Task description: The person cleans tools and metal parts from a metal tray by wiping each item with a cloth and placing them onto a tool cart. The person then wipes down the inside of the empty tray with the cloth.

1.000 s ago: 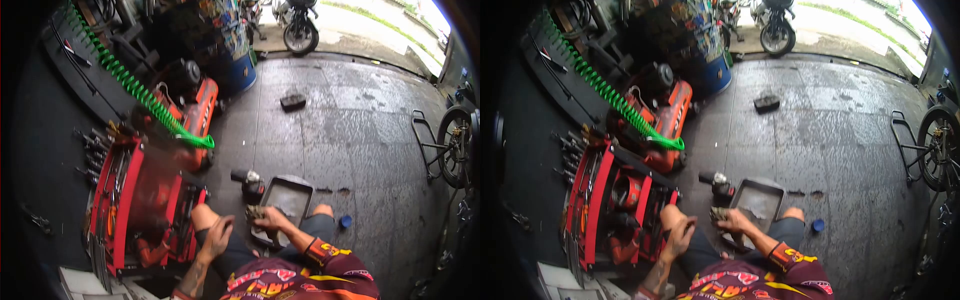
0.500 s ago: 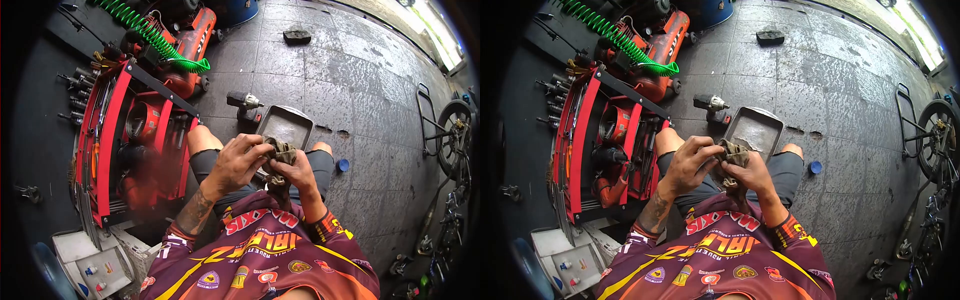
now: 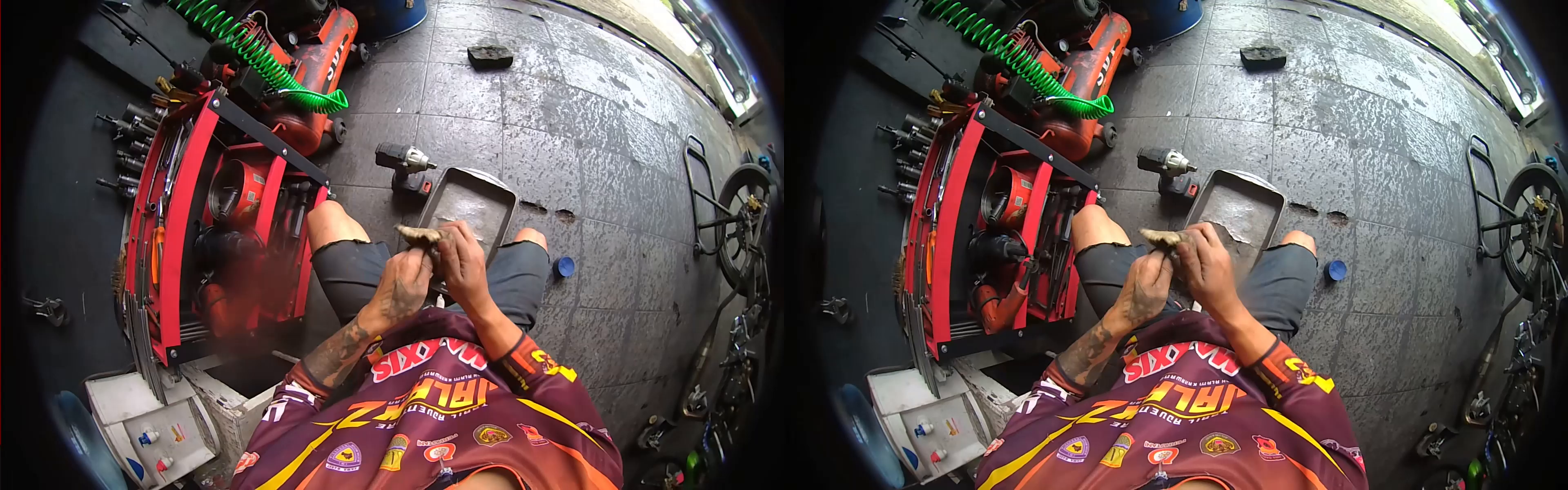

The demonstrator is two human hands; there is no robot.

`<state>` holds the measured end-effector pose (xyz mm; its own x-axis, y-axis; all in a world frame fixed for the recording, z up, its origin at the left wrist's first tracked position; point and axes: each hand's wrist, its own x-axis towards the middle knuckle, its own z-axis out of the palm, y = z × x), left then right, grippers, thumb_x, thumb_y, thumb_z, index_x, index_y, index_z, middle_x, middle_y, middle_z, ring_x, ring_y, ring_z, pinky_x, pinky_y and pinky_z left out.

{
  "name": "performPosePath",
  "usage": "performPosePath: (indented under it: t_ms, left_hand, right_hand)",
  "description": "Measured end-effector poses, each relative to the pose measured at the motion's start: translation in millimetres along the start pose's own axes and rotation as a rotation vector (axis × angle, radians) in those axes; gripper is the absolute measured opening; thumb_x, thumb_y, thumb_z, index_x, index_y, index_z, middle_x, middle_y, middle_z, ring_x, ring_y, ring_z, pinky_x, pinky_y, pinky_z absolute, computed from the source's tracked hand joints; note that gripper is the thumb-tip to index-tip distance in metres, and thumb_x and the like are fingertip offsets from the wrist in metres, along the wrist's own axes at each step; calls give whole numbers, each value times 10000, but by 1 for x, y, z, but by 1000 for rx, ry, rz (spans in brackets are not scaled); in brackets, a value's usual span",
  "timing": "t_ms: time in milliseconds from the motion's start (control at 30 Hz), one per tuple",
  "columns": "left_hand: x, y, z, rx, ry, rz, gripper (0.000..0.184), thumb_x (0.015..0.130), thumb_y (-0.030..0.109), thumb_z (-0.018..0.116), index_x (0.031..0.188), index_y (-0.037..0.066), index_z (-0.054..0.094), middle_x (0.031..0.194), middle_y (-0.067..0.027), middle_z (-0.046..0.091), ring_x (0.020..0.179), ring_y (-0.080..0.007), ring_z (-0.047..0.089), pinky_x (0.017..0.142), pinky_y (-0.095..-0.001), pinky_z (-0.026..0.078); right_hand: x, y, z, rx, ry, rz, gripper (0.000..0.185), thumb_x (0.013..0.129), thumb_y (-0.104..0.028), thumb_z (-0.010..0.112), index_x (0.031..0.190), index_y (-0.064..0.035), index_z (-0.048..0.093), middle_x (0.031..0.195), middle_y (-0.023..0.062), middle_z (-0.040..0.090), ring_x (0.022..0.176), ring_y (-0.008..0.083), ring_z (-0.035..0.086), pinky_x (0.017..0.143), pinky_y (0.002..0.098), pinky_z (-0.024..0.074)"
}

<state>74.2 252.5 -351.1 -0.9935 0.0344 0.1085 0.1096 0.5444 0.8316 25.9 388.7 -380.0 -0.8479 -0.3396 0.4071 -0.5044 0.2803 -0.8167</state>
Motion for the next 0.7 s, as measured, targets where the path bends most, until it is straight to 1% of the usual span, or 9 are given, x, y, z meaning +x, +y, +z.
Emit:
performPosePath:
  t_ms: [67,133,167,267,333,433,533,667,700]
  left_hand:
    - [0,4,4,-150,-85,-159,254,956,199,379,929,-19,506,814,-212,542,694,-327,544,589,-379,407]
    - [-8,7,6,-282,-78,-336,299,977,235,365,891,-23,489,731,-122,498,630,-193,478,563,-307,377]
    - [-12,2,7,-278,-84,-334,299,977,235,365,891,-23,489,731,-122,498,630,-193,478,563,-307,377]
    - [-28,3,7,-596,56,-267,307,995,271,335,795,55,420,688,19,343,612,-90,346,575,-237,319]
    - [-22,1,2,-742,100,-293,314,995,280,341,785,60,420,687,19,371,605,-88,359,566,-237,327]
    - [-12,2,0,-947,157,-379,318,993,308,354,784,79,422,695,24,381,613,-81,369,578,-221,331]
    - [-1,2,18,-658,225,-341,302,982,285,386,845,36,490,722,-34,464,628,-137,442,593,-265,368]
    - [2,12,1,-55,156,-231,247,942,220,451,905,7,572,823,-154,568,742,-253,582,652,-365,433]
    - [0,12,-7,115,56,-135,217,925,189,467,922,4,582,840,-151,579,769,-270,587,663,-362,442]
  right_hand:
    - [1,14,7,47,46,61,227,906,-178,509,786,9,555,682,173,536,588,327,543,518,382,400]
    - [6,12,2,39,41,109,255,911,-189,508,765,12,562,658,174,537,571,334,538,513,382,400]
    - [12,15,-2,25,44,141,283,916,-201,507,745,16,570,634,176,538,554,342,533,508,382,400]
    - [26,65,-19,90,317,405,348,944,-238,481,774,40,603,634,126,598,540,200,560,495,349,405]
    - [26,75,-25,469,327,494,354,968,-247,450,891,57,613,706,33,616,627,81,537,544,268,430]
    - [23,20,-18,932,364,512,324,971,-242,444,1003,47,587,827,28,602,742,88,533,656,234,442]
    - [-1,2,5,608,-27,508,281,961,-202,460,1105,17,559,990,61,597,912,108,517,810,248,414]
    - [2,-4,2,642,-11,416,234,934,-168,506,1047,25,576,919,57,604,870,101,523,785,235,419]
    - [2,-2,-1,678,-27,575,238,934,-175,506,1034,27,584,893,48,621,828,101,540,731,233,428]
